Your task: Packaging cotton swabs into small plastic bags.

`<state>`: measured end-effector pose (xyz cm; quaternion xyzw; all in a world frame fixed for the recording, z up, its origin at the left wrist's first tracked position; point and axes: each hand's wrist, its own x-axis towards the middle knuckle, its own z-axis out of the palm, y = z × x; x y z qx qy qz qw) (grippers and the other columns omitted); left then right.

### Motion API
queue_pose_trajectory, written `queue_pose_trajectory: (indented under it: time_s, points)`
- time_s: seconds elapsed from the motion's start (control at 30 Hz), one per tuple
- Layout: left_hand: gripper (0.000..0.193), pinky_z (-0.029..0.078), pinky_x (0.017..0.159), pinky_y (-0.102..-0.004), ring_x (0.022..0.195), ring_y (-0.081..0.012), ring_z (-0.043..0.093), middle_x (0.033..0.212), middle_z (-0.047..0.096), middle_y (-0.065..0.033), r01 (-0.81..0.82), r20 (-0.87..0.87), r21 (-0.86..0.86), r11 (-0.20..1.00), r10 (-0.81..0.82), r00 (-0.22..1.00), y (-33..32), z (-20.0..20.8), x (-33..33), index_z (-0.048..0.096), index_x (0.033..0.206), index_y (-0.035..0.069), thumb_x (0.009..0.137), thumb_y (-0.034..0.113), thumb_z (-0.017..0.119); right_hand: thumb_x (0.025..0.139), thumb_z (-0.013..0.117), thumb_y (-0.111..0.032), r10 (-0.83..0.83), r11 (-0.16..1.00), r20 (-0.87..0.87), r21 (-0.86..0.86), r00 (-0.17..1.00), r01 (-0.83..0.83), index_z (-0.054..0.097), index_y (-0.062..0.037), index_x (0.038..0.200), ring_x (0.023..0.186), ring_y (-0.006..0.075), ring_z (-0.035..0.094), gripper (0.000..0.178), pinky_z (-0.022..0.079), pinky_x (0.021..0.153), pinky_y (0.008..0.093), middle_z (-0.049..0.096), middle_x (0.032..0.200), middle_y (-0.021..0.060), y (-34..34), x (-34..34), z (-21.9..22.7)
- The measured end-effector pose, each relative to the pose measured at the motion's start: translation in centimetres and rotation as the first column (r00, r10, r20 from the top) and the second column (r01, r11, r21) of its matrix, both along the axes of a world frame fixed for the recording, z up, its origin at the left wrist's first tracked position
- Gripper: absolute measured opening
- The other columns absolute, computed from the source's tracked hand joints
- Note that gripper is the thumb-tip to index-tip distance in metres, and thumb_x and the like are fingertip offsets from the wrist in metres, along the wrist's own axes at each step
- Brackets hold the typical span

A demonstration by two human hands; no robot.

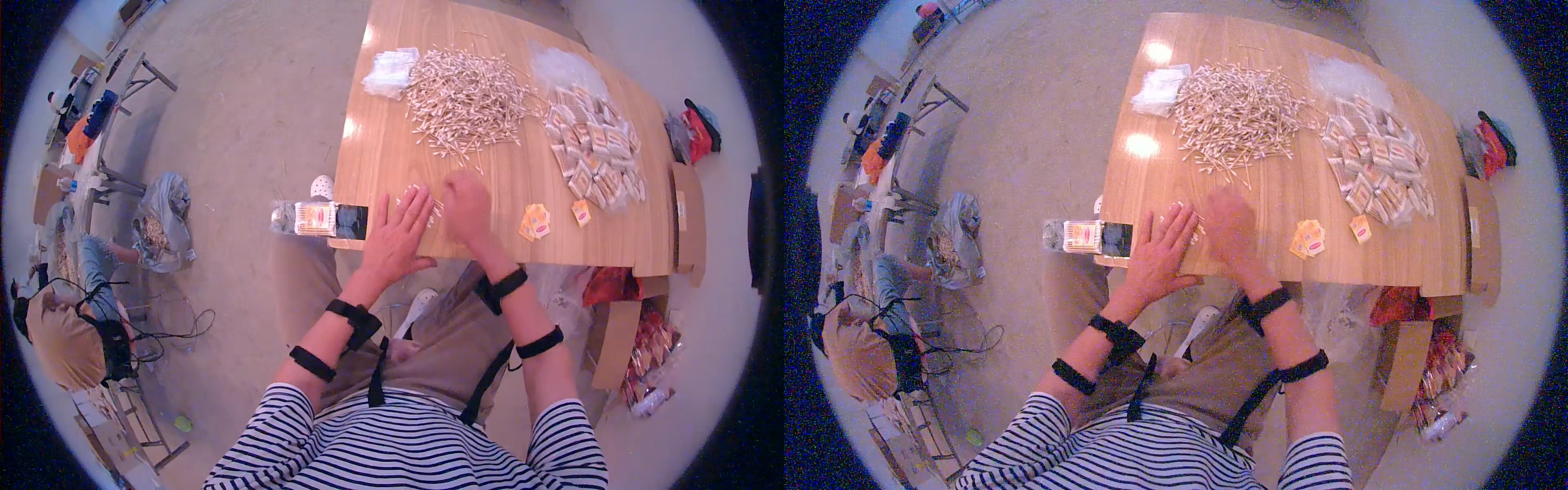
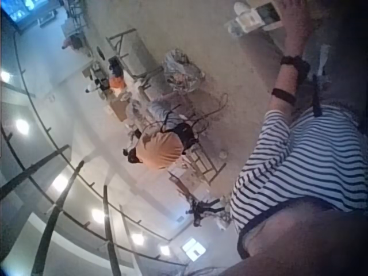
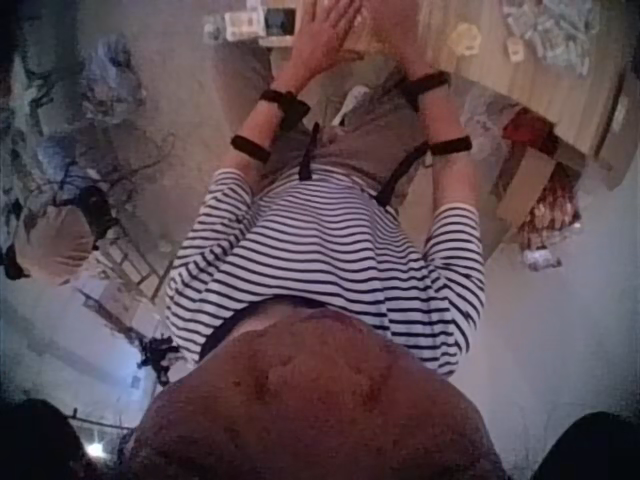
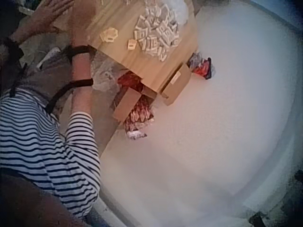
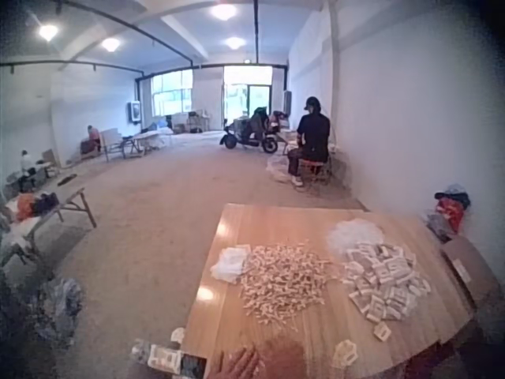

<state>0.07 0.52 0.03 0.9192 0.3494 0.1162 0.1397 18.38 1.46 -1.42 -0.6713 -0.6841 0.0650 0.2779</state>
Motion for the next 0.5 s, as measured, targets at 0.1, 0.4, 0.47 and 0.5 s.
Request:
queue_pose_trajectory:
  time_s: [0.1, 0.4, 0.47, 0.5]
  points:
    - [0.121, 0.011, 0.122, -0.0538, 0.15, -0.027, 0.02, 0.161, 0.025, -0.0092, -0.001, -0.005, -0.004, 1.0, 0.001, 1.0, -0.2, 0.1, 0.2, 0.025, 0.154, 0.005, 0.059, 0.053, 0.083, 0.086, 0.058, -0.013, -0.35, 0.936, 0.051, 0.042, 0.935, 0.348, 0.064, -0.006, 0.092, 0.086, 0.0384, 0.065, 0.011, 0.054, 0.073, 0.0481, 0.063, 0.095, 0.0165, 2.8, 1.4, 1.0]
    - [0.12, 0.012, 0.121, -0.0546, 0.15, -0.0257, 0.022, 0.161, 0.025, -0.0084, -0.015, -0.027, 0.003, 1.0, 0.016, 1.0, -0.2, 0.0, 0.3, 0.027, 0.153, 0.006, 0.058, 0.053, 0.084, 0.083, 0.057, -0.011, -0.388, 0.922, 0.111, 0.036, 0.915, 0.386, 0.06, -0.0069, 0.082, 0.083, 0.0354, 0.063, 0.005, 0.048, 0.069, 0.0493, 0.063, 0.083, 0.0153, 5.6, 5.5, -0.8]
    - [0.12, 0.012, 0.121, -0.0538, 0.15, -0.0253, 0.022, 0.161, 0.025, -0.0084, -0.018, -0.022, 0.019, 1.0, 0.018, 1.0, -0.3, 0.0, 0.2, 0.028, 0.153, 0.005, 0.057, 0.054, 0.083, 0.083, 0.057, -0.011, -0.38, 0.925, 0.114, 0.053, 0.918, 0.376, 0.061, -0.007, 0.083, 0.083, 0.0355, 0.063, 0.006, 0.049, 0.07, 0.0486, 0.063, 0.083, 0.015, 5.3, 6.0, -0.8]
    - [0.12, 0.012, 0.121, -0.0538, 0.15, -0.0253, 0.022, 0.161, 0.025, -0.0084, -0.017, -0.022, 0.019, 1.0, 0.018, 1.0, -0.3, 0.0, 0.2, 0.028, 0.153, 0.005, 0.057, 0.054, 0.083, 0.083, 0.057, -0.011, -0.381, 0.925, 0.114, 0.053, 0.918, 0.377, 0.061, -0.007, 0.083, 0.083, 0.0355, 0.063, 0.006, 0.049, 0.07, 0.0486, 0.063, 0.083, 0.015, 5.1, 6.0, -0.5]
